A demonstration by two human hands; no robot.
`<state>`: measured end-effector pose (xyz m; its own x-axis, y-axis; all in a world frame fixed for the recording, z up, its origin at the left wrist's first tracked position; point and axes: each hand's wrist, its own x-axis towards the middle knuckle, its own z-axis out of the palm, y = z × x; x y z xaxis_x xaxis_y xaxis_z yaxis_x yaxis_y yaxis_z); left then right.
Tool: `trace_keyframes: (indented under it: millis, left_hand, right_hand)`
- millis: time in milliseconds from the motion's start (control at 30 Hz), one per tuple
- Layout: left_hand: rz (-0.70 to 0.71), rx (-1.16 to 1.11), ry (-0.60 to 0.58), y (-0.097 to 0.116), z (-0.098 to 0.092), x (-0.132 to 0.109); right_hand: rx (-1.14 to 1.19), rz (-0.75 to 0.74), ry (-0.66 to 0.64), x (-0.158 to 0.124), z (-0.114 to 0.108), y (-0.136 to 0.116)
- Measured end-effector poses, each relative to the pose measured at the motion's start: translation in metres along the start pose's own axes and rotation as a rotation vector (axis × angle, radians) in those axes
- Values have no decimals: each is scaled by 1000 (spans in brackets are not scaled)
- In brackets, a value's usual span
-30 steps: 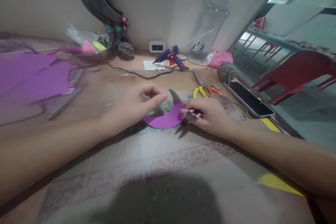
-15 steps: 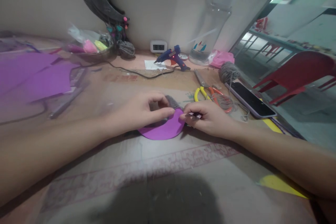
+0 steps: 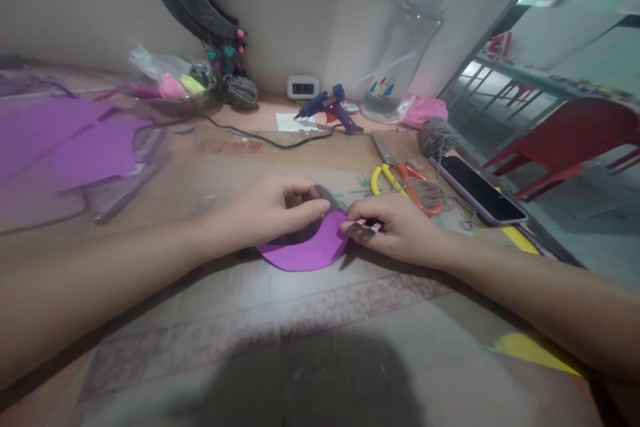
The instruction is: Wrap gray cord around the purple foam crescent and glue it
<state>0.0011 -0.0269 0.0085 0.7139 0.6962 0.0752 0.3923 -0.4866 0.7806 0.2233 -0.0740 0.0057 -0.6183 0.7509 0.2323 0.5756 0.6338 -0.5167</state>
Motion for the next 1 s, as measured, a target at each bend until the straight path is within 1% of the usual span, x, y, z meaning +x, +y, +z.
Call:
trace_keyframes:
  millis: [133,267,333,400,500,600,667,800,1000]
  left_hand:
    - [7,-86,55,-1,1,0]
    - [-47,-212,44,-4,3,0]
    - [-53,-222,38,-5,3,-1]
    - [-24,-192,50,-5,2,-1]
    - [-5,-156,104,-4,2,-1]
    - [-36,-179,200,-2,2,0]
    - [-55,-187,238,0,2,1]
    - [-95,-189,232,0,1,3]
    - [-130,-236,190,-7,1,5]
  right_hand:
    - [33,13,-9,1,-1,0]
    - [26,4,-19,1,-1,0]
    - [18,5,-21,0,0,0]
    - [9,0,-23,-1,0,1]
    - [-3,-13,-25,-2,0,2]
    - [-15,-14,-19,-2,1,3]
    - [-22,-9,-26,-2,1,3]
    - [-38,-6,-32,-2,1,3]
    - [-31,-13,-36,-3,2,5]
